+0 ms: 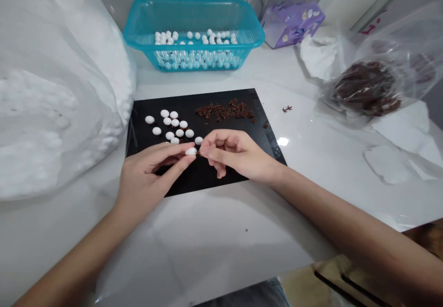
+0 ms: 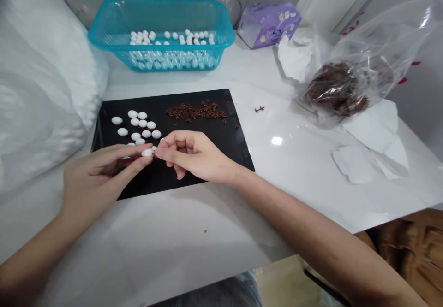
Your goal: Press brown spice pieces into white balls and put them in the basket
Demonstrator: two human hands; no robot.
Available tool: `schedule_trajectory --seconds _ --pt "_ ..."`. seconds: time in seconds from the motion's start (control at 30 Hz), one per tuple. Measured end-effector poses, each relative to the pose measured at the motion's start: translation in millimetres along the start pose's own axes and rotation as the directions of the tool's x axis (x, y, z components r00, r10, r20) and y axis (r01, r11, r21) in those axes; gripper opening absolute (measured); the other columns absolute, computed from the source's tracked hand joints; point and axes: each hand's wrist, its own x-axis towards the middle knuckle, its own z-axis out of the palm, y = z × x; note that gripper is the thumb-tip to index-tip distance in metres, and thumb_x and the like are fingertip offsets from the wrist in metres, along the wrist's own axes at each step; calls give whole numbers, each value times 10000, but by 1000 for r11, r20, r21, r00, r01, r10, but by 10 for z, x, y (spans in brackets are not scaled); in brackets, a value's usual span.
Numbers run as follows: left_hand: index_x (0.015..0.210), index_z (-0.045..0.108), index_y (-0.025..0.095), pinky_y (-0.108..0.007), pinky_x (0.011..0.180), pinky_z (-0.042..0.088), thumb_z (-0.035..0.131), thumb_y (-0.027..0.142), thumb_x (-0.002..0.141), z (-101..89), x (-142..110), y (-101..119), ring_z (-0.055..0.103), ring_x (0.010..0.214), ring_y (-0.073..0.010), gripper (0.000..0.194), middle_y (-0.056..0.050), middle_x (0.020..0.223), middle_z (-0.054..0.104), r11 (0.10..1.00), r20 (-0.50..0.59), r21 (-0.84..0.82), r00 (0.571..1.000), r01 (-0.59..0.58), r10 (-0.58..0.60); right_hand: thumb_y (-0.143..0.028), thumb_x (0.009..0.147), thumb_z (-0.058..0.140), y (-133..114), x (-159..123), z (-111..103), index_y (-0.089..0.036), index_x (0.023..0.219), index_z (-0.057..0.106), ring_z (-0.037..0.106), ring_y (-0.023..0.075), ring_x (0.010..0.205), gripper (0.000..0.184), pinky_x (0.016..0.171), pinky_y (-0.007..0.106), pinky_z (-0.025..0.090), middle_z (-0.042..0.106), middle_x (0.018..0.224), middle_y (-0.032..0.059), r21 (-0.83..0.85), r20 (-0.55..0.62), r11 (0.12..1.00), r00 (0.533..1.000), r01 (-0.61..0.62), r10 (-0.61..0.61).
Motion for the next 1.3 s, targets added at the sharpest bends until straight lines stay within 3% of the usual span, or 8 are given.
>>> schedule_trajectory --seconds 0.23,0.8,0.97,1.3 --pt "955 718 317 -177 660 549 734 265 707 -3 11 -18 635 666 -75 254 62 833 712 994 19 -105 1000 10 -8 -420 761 666 7 6 4 -145 794 560 489 31 430 296 457 181 462 526 602 -65 16 4 1000 1000 1 -1" --pt "918 713 348 -197 620 554 712 238 735 -15 -39 9 662 675 -90 213 78 815 727 988 -27 12 988 -151 151 -315 795 654 10 -13 -12 -148 795 553 494 27 429 195 453 165 443 533 580 -74 36 64 999 998 -30 28" --pt "904 713 371 -230 602 560 700 270 746 -19 -58 91 668 668 -109 188 75 817 730 991 -14 41 992 -124 125 -362 780 666 7 -15 -13 -149 799 556 495 31 429 240 439 168 441 531 594 -67 49 110 998 993 -38 32" --pt "881 714 354 -258 624 576 688 318 751 -15 -76 124 671 684 -128 137 60 834 730 999 -23 47 999 -27 28 -403 754 682 19 -13 17 -154 792 550 474 30 425 284 414 166 426 524 612 -62 30 79 999 996 -35 32"
